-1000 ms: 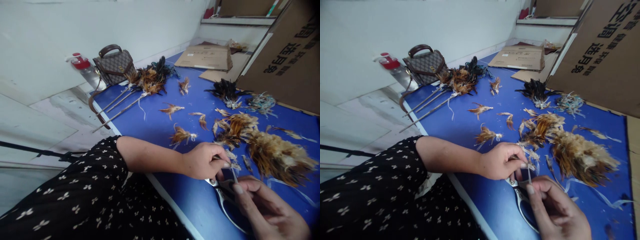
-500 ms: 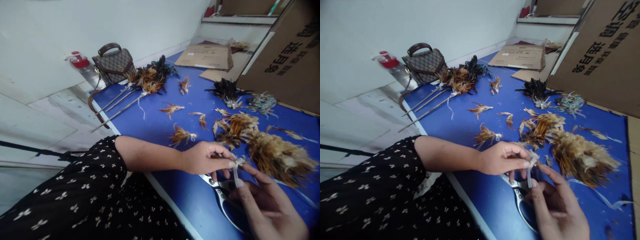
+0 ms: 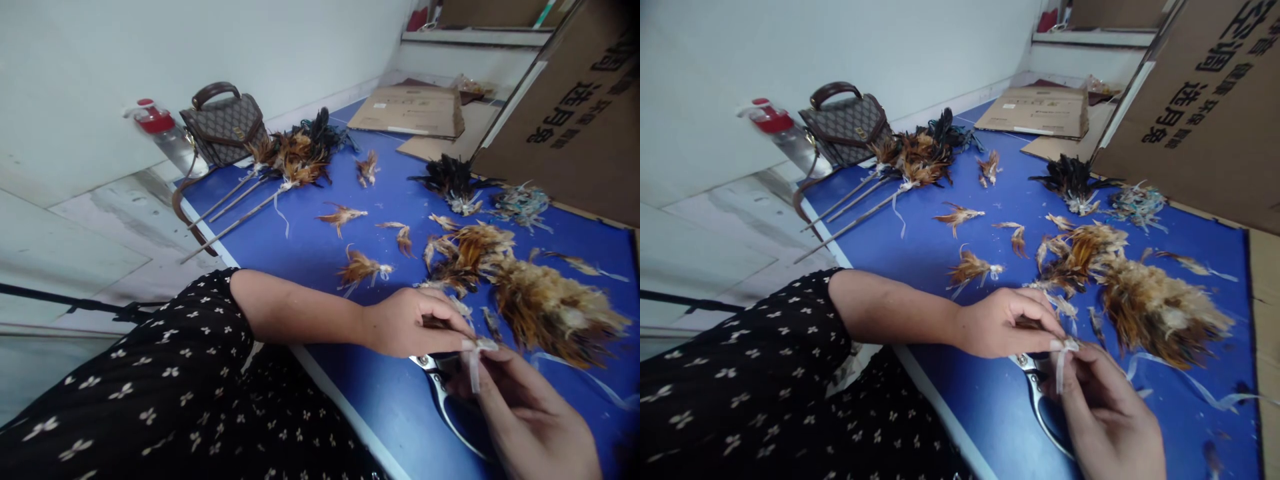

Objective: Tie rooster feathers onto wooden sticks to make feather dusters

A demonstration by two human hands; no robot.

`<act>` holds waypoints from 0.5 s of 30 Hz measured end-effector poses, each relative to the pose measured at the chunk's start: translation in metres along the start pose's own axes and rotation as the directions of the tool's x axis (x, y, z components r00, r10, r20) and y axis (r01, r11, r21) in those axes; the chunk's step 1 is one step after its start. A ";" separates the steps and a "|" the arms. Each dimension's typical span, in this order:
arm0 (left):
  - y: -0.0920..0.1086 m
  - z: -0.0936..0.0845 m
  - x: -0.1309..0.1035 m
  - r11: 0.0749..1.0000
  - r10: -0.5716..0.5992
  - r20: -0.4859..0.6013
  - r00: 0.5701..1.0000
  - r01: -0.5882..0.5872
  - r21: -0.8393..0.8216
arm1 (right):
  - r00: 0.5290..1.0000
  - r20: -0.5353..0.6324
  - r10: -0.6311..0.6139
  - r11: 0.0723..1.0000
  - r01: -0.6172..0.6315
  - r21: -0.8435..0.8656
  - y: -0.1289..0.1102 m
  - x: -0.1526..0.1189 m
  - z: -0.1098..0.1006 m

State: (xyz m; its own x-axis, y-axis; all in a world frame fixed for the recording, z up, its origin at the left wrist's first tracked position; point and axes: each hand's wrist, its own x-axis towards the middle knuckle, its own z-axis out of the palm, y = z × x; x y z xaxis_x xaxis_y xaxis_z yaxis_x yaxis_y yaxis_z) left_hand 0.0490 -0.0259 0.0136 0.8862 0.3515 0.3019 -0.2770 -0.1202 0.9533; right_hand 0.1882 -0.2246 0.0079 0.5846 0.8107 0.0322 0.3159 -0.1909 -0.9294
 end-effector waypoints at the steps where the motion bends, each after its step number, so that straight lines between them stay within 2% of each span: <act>1: 0.000 0.000 0.000 1.000 -0.010 -0.005 1.000 0.011 0.010 | 1.000 -0.002 -0.012 1.000 0.012 -0.007 0.001 0.000 0.000; 4: 0.002 0.002 0.000 0.995 -0.096 -0.064 0.993 0.097 0.023 | 0.999 -0.003 -0.047 0.998 0.047 -0.031 0.004 -0.002 -0.003; 9: -0.004 0.006 -0.002 0.973 -0.219 -0.122 0.968 0.206 -0.107 | 0.991 0.075 -0.109 0.992 0.113 -0.056 0.002 -0.006 -0.008; 15: -0.012 0.002 0.000 0.975 -0.222 -0.245 0.944 0.222 -0.030 | 0.946 0.297 -0.133 0.987 0.155 -0.051 -0.008 -0.008 -0.017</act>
State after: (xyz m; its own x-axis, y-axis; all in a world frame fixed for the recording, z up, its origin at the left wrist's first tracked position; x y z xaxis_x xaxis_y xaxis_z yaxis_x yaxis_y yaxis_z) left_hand 0.0534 -0.0260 0.0018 0.8070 0.5857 0.0752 -0.0846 -0.0113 0.9964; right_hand 0.1940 -0.2388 0.0211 0.2891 0.9562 0.0452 0.4401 -0.0908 -0.8934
